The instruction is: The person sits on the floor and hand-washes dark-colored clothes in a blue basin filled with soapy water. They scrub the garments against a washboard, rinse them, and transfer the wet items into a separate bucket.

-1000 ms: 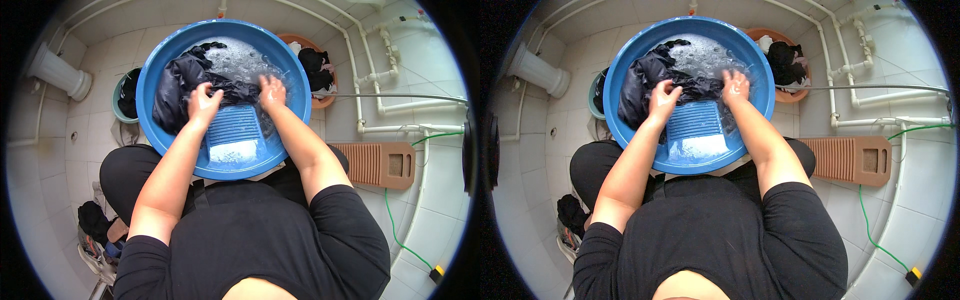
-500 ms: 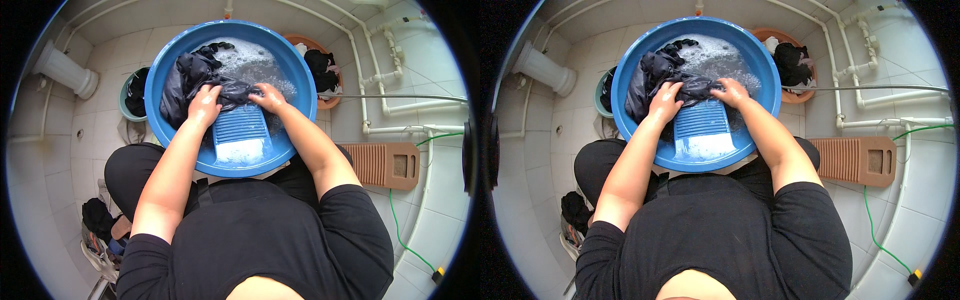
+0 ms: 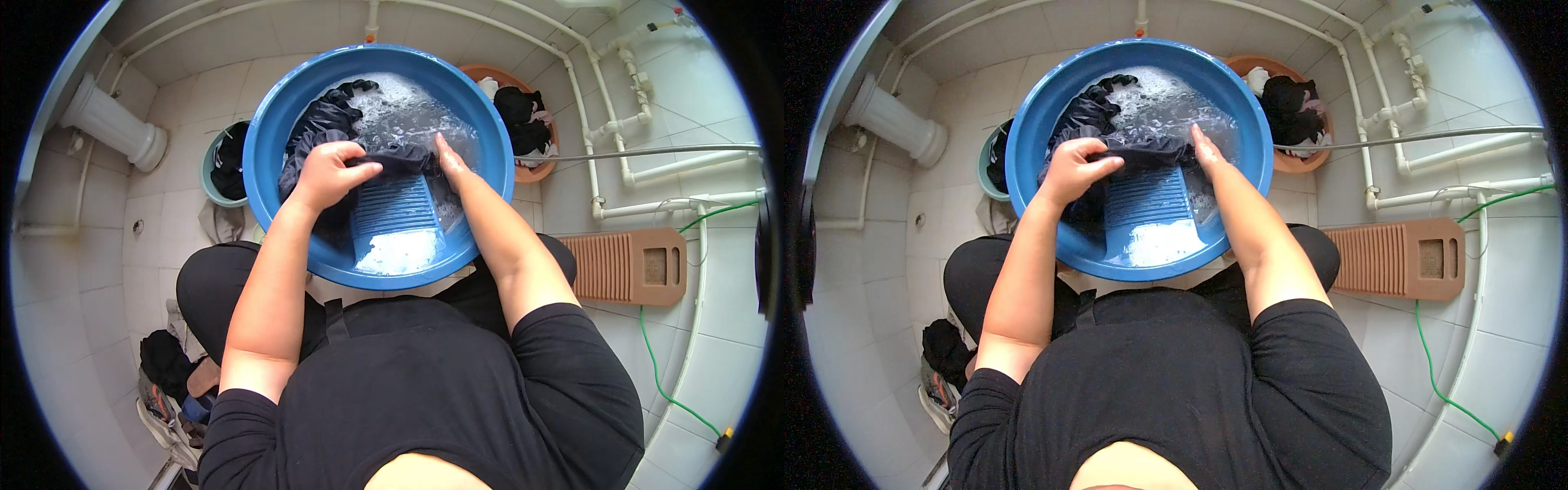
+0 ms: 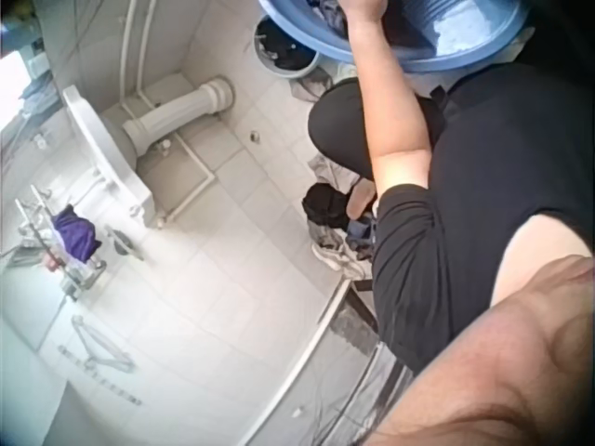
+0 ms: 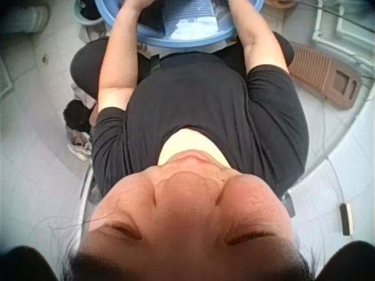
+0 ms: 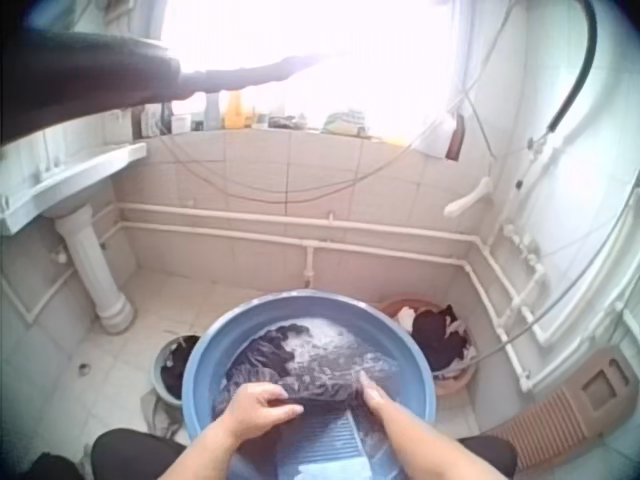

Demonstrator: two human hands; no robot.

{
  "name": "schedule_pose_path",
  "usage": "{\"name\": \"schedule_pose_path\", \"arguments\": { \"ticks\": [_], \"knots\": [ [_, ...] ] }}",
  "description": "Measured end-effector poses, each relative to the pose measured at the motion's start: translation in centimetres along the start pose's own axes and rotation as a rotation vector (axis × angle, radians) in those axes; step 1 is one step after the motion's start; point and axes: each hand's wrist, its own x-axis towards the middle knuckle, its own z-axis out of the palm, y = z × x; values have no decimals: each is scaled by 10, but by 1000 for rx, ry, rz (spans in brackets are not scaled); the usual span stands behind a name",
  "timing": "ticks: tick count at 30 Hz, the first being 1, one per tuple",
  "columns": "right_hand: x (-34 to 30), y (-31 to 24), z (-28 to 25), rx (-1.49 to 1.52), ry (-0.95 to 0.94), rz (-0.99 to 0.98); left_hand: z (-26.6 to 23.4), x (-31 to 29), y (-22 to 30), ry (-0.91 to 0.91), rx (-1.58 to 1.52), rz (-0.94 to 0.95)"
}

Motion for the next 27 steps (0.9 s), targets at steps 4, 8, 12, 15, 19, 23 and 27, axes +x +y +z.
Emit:
{"name": "schedule_pose_path", "arguments": {
  "ticks": [4,8,12,15,19,23,27],
  "knots": [
    [-13,-8,-3,-709,-189,-221,2,0,-10,294,55,282],
    [-26,-25,-9,-96,-299,-158,11,5,-9,227,-17,537],
    [-74,-66,27,334,-382,-394,37,4,-24,315,-1398,-227],
    [-125,-90,72,282,-457,-642,57,9,-88,564,-1533,-510],
    [-164,-82,116,-94,-234,-1091,71,-8,-83,394,-1477,-346],
    [-130,-66,114,-351,130,-1345,70,3,-42,551,-1414,-645],
    [-107,-62,98,-394,281,-971,80,6,-27,485,-1428,-681]
  ]
}}
